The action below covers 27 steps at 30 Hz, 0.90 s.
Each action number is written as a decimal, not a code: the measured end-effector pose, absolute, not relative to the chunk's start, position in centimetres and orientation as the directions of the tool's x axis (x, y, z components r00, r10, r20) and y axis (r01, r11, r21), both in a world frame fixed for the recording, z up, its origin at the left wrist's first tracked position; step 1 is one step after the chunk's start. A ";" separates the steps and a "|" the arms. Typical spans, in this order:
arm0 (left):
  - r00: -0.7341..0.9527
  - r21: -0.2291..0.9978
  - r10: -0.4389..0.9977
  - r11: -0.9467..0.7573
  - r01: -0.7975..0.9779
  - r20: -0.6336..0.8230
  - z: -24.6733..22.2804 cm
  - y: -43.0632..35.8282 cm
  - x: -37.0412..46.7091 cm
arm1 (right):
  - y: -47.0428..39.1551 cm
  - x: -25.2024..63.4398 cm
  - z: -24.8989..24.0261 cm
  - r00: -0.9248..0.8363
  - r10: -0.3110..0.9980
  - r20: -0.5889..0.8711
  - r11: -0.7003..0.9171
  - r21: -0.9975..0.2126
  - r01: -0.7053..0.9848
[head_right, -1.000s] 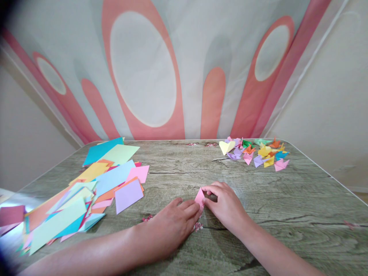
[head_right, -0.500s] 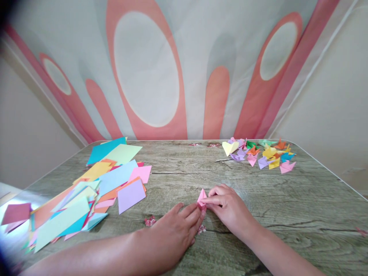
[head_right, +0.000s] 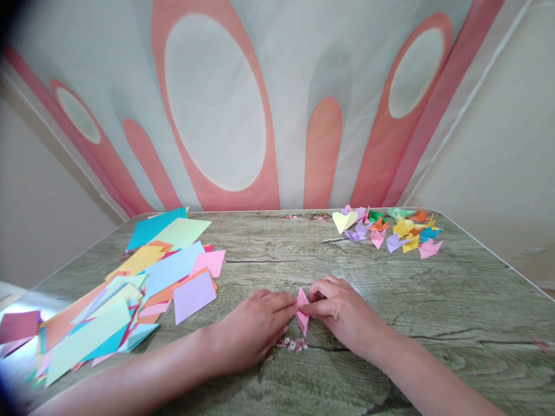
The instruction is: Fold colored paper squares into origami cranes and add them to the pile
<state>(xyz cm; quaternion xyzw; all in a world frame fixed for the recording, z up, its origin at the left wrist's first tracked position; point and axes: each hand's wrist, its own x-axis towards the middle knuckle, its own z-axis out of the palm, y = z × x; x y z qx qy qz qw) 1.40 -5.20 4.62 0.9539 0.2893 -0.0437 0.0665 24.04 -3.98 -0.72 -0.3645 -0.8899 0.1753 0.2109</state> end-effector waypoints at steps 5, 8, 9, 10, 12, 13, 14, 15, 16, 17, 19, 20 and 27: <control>0.884 0.080 0.462 -0.881 0.466 -0.065 3.8 -4.9 0.6 | -3.7 24.4 -1.3 -0.635 0.725 0.265 0.667 -0.498 0.553; 0.904 0.057 0.422 -0.903 0.426 -0.070 3.5 -4.8 0.4 | -3.6 24.5 -1.1 -0.651 0.706 0.280 0.684 -0.507 0.524; 0.906 0.063 0.416 -0.905 0.421 -0.080 3.5 -4.8 0.3 | -3.6 24.5 -0.9 -0.660 0.697 0.279 0.691 -0.508 0.515; 0.906 0.073 0.413 -0.905 0.419 -0.088 3.6 -4.7 0.3 | -3.6 24.5 -0.6 -0.672 0.688 0.275 0.697 -0.508 0.506; 0.909 0.094 0.406 -0.905 0.414 -0.098 3.8 -4.5 0.2 | -3.7 24.6 0.1 -0.702 0.665 0.256 0.712 -0.500 0.493; 0.910 0.103 0.401 -0.906 0.411 -0.103 4.0 -4.5 0.2 | -3.8 24.6 0.4 -0.715 0.655 0.243 0.719 -0.491 0.492; 0.911 0.113 0.399 -0.905 0.410 -0.107 4.1 -4.4 0.1 | -3.9 24.6 0.7 -0.726 0.648 0.231 0.725 -0.479 0.495; 0.911 0.122 0.397 -0.905 0.408 -0.109 4.3 -4.3 0.1 | -4.0 24.6 1.0 -0.732 0.646 0.217 0.728 -0.465 0.504; 0.912 0.132 0.395 -0.904 0.408 -0.110 4.4 -4.3 0.1 | -4.1 24.6 1.2 -0.735 0.647 0.205 0.729 -0.450 0.516; 0.912 0.141 0.395 -0.902 0.408 -0.111 4.5 -4.3 0.0 | -4.2 24.5 1.3 -0.734 0.650 0.196 0.728 -0.438 0.527; 0.911 0.147 0.397 -0.900 0.410 -0.109 4.6 -4.3 0.0 | -4.3 24.5 1.2 -0.727 0.657 0.199 0.723 -0.437 0.534; 0.911 0.145 0.398 -0.900 0.410 -0.108 4.6 -4.3 -0.1 | -4.3 24.4 1.1 -0.722 0.659 0.210 0.721 -0.449 0.527; 0.911 0.143 0.401 -0.900 0.412 -0.098 4.3 -4.6 -0.1 | -4.3 24.3 1.1 -0.728 0.649 0.222 0.728 -0.459 0.509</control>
